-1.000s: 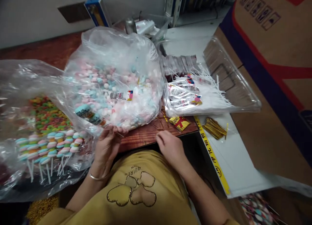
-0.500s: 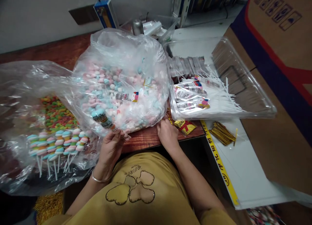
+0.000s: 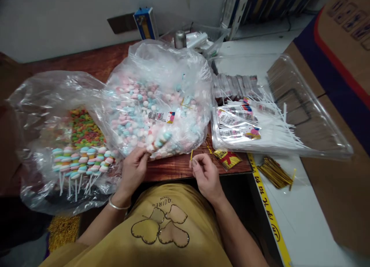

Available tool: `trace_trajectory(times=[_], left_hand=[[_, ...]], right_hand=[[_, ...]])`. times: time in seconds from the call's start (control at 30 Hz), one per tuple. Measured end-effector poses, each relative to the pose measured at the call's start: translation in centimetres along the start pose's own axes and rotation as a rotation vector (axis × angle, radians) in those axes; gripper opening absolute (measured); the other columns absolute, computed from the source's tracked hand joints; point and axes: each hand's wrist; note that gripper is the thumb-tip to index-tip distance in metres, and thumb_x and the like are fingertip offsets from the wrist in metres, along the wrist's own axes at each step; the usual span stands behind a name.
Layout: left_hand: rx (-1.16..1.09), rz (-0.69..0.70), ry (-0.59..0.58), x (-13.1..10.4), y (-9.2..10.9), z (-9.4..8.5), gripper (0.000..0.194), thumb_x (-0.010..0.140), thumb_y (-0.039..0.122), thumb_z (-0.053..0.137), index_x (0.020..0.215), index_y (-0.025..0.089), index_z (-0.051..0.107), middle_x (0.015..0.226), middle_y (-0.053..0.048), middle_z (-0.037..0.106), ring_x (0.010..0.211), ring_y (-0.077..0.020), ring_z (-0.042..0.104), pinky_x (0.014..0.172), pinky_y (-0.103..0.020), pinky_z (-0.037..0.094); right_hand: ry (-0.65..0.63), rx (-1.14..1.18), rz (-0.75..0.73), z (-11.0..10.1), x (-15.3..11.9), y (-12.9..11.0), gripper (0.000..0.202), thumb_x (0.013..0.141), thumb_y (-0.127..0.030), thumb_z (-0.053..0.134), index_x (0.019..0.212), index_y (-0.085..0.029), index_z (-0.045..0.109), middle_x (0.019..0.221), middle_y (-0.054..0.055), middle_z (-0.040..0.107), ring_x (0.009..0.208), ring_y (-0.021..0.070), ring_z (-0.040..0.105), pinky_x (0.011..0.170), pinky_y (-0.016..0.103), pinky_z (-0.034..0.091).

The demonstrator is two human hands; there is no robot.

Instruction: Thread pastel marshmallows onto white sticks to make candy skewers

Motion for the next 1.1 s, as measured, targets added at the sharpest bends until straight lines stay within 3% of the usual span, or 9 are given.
trace_trajectory(times=[0.13, 0.3, 0.53, 0.67, 0.77, 0.9, 1.0, 1.1], left_hand=[[0.338, 0.264, -0.026, -0.3, 1.3, 1.3, 0.024, 0.095, 0.008, 0.048, 0.093, 0.02, 0.069, 0.086, -0.004, 0.062, 0.082, -0.0154, 0.058, 0.074, -0.025, 0.047], [0.526, 0.418, 0.002, -0.7, 1.8, 3.0, 0.022, 0.097, 0.011, 0.047, 0.104, 0.017, 0.067, 0.082, -0.005, 0.061, 0.075, -0.0172, 0.057, 0.066, -0.026, 0.047], [0.497, 0.468, 0.131, -1.4, 1.5, 3.6, 0.018, 0.101, 0.019, 0.045, 0.109, 0.016, 0.061, 0.082, -0.005, 0.068, 0.072, -0.0161, 0.063, 0.066, -0.027, 0.05], [0.42, 0.451, 0.112, -1.5, 1.5, 3.8, 0.024, 0.101, 0.02, 0.044, 0.116, 0.017, 0.062, 0.084, -0.007, 0.07, 0.074, -0.017, 0.065, 0.067, -0.028, 0.051], [0.313, 0.365, 0.116, -1.2, 1.7, 3.6, 0.023, 0.1, 0.019, 0.047, 0.109, 0.017, 0.067, 0.087, -0.009, 0.071, 0.079, -0.0182, 0.066, 0.072, -0.03, 0.051], [0.049, 0.152, 0.112, -0.8, 2.3, 3.4, 0.016, 0.094, 0.018, 0.056, 0.099, 0.02, 0.071, 0.09, -0.006, 0.072, 0.085, -0.0178, 0.066, 0.078, -0.03, 0.051], [-0.317, -0.131, 0.06, -0.3, 2.8, 3.5, 0.009, 0.088, 0.023, 0.064, 0.091, 0.019, 0.072, 0.077, -0.002, 0.068, 0.07, -0.0135, 0.062, 0.068, -0.026, 0.05], [-0.761, -0.412, -0.045, 0.2, 3.3, 3.8, 0.022, 0.08, 0.036, 0.076, 0.088, 0.016, 0.071, 0.061, 0.003, 0.059, 0.052, -0.0078, 0.051, 0.053, -0.021, 0.042]], right_hand=[[-0.091, 0.128, -0.056, 3.0, -0.7, -2.3, 0.011, 0.1, -0.035, 0.053, 0.098, -0.024, 0.056, 0.075, -0.003, 0.053, 0.055, 0.0103, 0.044, 0.049, 0.023, 0.037], [-0.082, -0.032, -0.164, 6.8, 0.9, -3.8, 0.014, 0.098, -0.033, 0.053, 0.092, -0.022, 0.058, 0.077, 0.0, 0.061, 0.062, 0.0129, 0.054, 0.057, 0.025, 0.045], [-0.022, -0.168, -0.186, 7.4, 1.6, -3.2, 0.014, 0.098, -0.032, 0.054, 0.09, -0.021, 0.059, 0.077, 0.001, 0.066, 0.065, 0.0149, 0.06, 0.061, 0.026, 0.048], [0.0, -0.206, -0.219, 7.6, 1.3, -3.4, 0.011, 0.097, -0.03, 0.055, 0.092, -0.021, 0.059, 0.081, 0.003, 0.069, 0.069, 0.0175, 0.065, 0.065, 0.028, 0.051], [0.038, -0.269, -0.29, 7.9, 1.2, -3.2, 0.009, 0.098, -0.027, 0.053, 0.098, -0.022, 0.061, 0.089, 0.006, 0.071, 0.08, 0.021, 0.069, 0.074, 0.032, 0.054], [0.053, -0.389, -0.404, 8.0, 1.2, -2.8, 0.017, 0.098, -0.021, 0.047, 0.106, -0.024, 0.062, 0.097, 0.008, 0.073, 0.088, 0.0223, 0.071, 0.08, 0.035, 0.056], [0.099, -0.447, -0.422, 8.0, 1.3, -2.5, 0.015, 0.097, -0.022, 0.048, 0.102, -0.024, 0.062, 0.091, 0.007, 0.073, 0.081, 0.0216, 0.071, 0.075, 0.034, 0.056], [0.153, -0.347, -0.333, 8.1, 1.6, -2.4, 0.007, 0.095, -0.025, 0.054, 0.099, -0.024, 0.059, 0.088, 0.006, 0.071, 0.077, 0.0209, 0.07, 0.071, 0.033, 0.056]])
Point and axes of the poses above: each hand's wrist, its own x-axis towards the middle knuckle, its own z-axis out of the palm, y = z × x
